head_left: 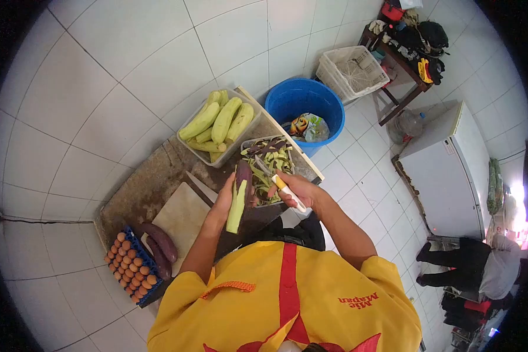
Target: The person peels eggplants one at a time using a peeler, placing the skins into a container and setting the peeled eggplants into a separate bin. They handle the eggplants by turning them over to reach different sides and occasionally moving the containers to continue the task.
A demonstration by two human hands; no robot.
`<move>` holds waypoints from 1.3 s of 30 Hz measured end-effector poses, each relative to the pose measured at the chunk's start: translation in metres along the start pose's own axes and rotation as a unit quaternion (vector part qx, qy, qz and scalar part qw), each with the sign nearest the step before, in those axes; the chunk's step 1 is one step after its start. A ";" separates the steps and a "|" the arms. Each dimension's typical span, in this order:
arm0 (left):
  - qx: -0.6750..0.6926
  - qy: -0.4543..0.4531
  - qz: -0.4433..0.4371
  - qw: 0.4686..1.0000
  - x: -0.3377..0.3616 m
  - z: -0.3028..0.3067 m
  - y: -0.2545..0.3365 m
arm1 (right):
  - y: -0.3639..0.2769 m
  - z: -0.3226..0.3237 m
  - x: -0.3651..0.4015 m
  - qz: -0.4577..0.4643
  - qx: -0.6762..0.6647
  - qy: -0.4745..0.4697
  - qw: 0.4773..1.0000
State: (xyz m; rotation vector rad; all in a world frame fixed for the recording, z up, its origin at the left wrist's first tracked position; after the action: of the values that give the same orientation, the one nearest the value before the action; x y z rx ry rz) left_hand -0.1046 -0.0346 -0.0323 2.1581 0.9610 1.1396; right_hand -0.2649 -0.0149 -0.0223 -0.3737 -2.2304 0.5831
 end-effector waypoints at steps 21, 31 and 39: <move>0.044 0.014 -0.013 0.999 -0.040 -0.012 -0.024 | -0.041 -0.032 0.054 0.286 0.618 0.413 0.605; -0.188 0.062 -0.032 0.980 -0.012 0.003 -0.017 | -0.045 -0.036 0.013 0.287 0.579 0.433 0.628; -0.222 0.127 -0.008 0.967 0.016 0.021 0.000 | -0.039 -0.060 0.000 0.322 0.541 0.441 0.640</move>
State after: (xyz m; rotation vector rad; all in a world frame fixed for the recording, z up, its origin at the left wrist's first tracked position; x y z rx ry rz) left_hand -0.0801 -0.0244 -0.0356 1.6724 0.7343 1.4874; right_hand -0.2227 -0.0313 0.0332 -0.6049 -0.4948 1.5573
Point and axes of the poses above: each hand's wrist, its own x-axis away from the middle knuckle, its own z-axis out of the back of the hand, y = z × x, the point moved 9 cm from there along -x, towards the middle knuckle, and after that the axes turned 5 degrees about -z, right-handed, at the moved point
